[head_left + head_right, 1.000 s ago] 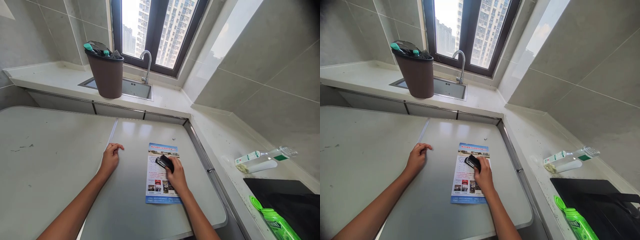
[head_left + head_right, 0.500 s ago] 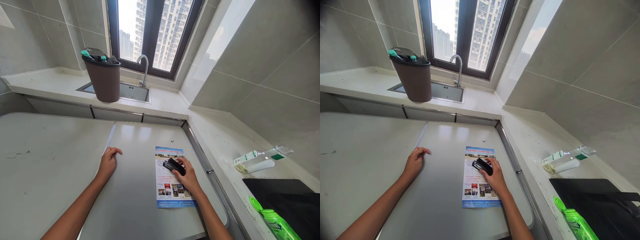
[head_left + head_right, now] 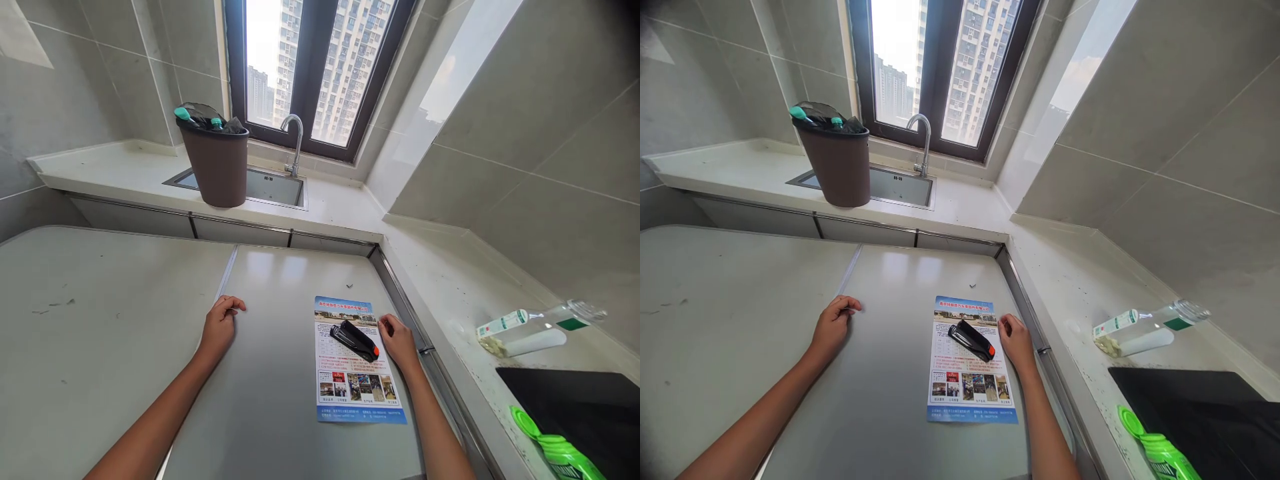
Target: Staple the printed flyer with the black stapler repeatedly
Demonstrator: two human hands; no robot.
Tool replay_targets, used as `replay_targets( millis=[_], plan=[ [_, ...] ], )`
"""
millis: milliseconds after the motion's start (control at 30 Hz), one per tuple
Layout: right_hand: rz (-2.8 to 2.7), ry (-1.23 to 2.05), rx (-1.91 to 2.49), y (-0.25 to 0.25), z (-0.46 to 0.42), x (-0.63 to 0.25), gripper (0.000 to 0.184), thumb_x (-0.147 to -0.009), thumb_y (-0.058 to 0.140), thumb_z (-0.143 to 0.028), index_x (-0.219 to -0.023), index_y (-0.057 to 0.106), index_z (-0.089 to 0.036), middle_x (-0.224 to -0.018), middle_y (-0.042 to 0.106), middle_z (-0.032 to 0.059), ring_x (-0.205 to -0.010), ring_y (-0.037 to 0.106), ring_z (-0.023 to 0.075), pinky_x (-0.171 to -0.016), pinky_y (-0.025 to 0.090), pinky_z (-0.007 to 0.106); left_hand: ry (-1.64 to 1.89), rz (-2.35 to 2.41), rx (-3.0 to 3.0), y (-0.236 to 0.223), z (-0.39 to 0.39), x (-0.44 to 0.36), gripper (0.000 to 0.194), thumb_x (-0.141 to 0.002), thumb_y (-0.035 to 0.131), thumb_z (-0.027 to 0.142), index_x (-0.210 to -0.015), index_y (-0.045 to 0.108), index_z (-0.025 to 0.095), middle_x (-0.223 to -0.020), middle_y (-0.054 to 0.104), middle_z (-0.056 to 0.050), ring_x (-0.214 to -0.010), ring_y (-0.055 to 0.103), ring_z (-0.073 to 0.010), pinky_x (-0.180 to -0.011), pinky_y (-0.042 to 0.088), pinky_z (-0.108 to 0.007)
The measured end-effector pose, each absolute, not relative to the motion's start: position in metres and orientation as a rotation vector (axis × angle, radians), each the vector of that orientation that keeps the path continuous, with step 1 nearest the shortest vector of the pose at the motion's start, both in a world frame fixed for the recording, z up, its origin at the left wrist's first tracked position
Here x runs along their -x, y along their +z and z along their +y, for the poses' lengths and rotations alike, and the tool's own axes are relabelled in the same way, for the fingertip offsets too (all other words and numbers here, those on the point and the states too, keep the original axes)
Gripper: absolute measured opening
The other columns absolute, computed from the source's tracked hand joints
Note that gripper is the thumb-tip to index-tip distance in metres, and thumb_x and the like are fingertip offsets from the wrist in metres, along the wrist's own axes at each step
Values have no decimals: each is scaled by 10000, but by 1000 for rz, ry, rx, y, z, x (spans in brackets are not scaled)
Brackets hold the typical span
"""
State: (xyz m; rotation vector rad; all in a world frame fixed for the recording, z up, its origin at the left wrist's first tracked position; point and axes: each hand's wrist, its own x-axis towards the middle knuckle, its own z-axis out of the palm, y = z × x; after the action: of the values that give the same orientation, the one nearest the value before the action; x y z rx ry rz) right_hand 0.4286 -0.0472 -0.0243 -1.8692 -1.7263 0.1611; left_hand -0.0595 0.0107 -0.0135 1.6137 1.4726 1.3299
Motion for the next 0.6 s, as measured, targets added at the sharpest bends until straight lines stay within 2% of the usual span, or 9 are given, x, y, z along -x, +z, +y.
replay_targets(
  millis=[600],
  plan=[
    [-1720, 196, 1832, -26, -47, -434, 287, -940, 500, -445, -826, 601, -202, -766, 650, 45, -675, 565, 189, -672, 402, 299, 1335, 1451, -1597, -17, 12, 60, 274, -724, 423, 116, -775, 675, 214, -897, 619, -45, -892, 580, -211, -808, 456, -323]
  ],
)
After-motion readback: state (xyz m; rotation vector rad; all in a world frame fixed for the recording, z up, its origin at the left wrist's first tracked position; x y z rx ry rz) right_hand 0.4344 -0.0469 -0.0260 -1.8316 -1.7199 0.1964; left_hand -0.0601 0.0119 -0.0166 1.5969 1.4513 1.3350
